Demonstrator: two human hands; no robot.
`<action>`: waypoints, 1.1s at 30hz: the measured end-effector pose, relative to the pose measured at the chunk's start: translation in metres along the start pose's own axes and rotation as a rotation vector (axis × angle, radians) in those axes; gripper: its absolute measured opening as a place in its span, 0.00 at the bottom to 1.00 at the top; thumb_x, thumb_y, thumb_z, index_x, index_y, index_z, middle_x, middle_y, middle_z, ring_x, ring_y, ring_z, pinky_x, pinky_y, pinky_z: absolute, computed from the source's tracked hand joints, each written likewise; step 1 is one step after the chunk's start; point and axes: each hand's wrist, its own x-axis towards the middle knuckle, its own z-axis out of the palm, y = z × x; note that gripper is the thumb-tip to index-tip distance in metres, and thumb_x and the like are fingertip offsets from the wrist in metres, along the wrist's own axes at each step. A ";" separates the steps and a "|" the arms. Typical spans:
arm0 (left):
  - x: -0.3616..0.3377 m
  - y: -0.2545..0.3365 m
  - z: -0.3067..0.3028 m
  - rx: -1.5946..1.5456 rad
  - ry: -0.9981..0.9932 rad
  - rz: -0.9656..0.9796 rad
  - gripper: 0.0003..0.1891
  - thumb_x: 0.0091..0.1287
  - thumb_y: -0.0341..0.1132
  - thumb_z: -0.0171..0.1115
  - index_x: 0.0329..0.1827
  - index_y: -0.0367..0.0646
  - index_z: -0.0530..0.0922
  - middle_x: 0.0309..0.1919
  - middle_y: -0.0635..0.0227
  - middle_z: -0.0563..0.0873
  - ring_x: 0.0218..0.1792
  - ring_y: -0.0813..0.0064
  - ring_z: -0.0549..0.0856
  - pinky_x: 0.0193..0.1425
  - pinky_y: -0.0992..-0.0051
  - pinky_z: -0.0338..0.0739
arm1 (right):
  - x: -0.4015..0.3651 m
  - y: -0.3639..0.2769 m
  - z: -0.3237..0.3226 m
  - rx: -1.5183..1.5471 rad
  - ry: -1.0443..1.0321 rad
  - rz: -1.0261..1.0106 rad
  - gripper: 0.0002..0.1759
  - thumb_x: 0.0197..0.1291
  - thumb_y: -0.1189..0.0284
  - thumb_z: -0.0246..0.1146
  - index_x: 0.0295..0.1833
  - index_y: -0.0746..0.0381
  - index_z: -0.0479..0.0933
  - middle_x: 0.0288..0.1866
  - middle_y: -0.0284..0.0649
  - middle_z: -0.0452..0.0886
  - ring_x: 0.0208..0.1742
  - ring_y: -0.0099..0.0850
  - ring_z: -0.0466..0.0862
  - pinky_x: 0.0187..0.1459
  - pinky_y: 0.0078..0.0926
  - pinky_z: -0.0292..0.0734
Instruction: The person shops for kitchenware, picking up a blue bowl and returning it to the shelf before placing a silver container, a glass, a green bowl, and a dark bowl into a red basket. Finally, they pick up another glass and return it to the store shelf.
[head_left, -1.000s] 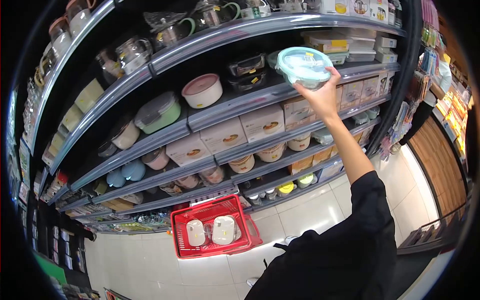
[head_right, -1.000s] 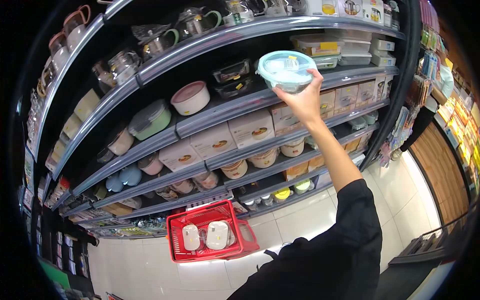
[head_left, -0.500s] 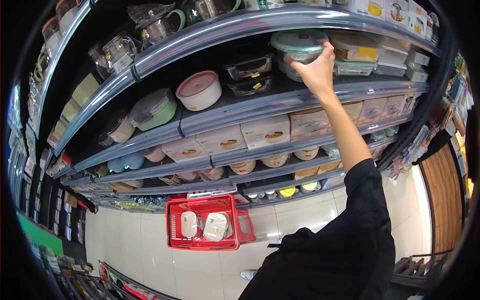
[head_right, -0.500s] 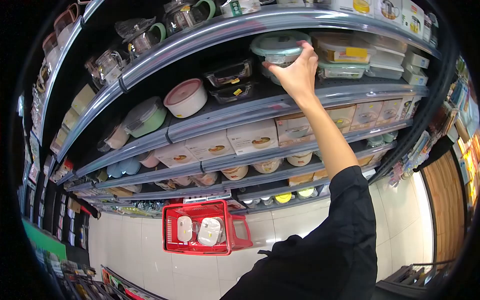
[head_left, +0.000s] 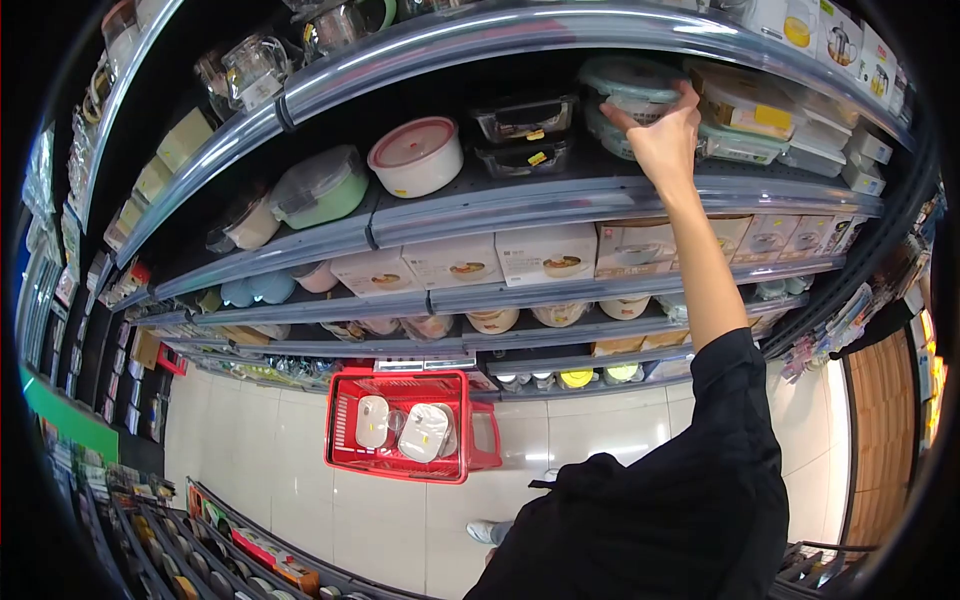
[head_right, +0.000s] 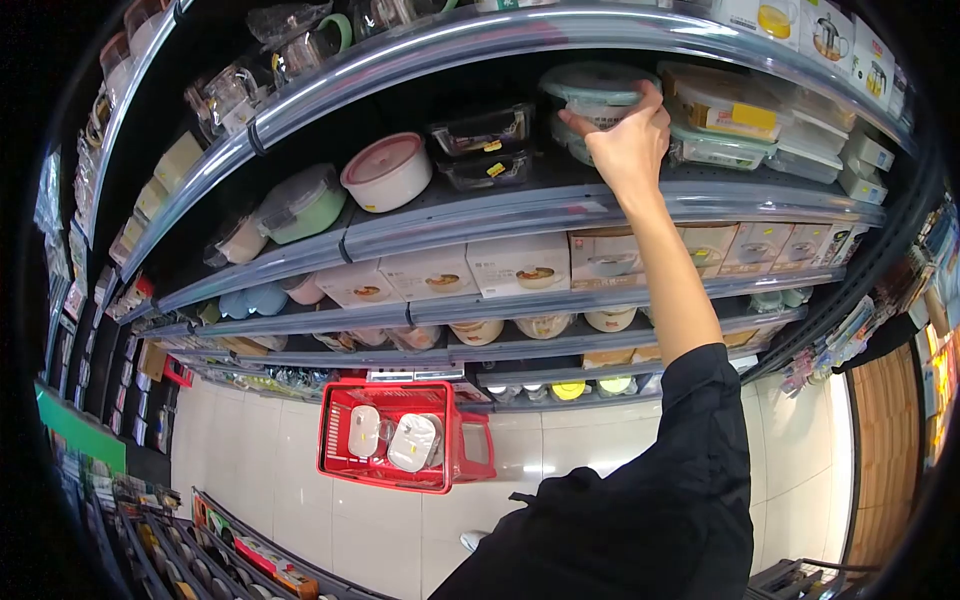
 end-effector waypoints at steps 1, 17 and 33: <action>-0.003 -0.013 0.006 0.031 0.004 0.007 0.23 0.70 0.48 0.48 0.44 0.32 0.77 0.40 0.46 0.83 0.43 0.51 0.83 0.47 0.60 0.77 | 0.003 0.008 0.004 0.026 0.053 -0.086 0.59 0.35 0.50 0.78 0.65 0.69 0.55 0.59 0.63 0.67 0.61 0.54 0.68 0.62 0.44 0.64; -0.100 -0.027 -0.010 -0.358 0.151 -0.192 0.21 0.67 0.45 0.54 0.44 0.32 0.80 0.37 0.52 0.86 0.41 0.63 0.85 0.46 0.70 0.76 | -0.372 0.093 0.030 0.568 -1.047 0.179 0.14 0.56 0.73 0.65 0.46 0.65 0.73 0.40 0.38 0.78 0.38 0.27 0.80 0.45 0.26 0.75; -0.150 -0.068 -0.016 -0.504 0.416 -0.395 0.21 0.66 0.46 0.53 0.44 0.33 0.81 0.36 0.50 0.86 0.41 0.64 0.84 0.46 0.70 0.75 | -0.636 -0.026 0.024 0.666 -2.039 0.099 0.15 0.58 0.69 0.63 0.47 0.67 0.75 0.36 0.39 0.81 0.40 0.26 0.82 0.43 0.26 0.77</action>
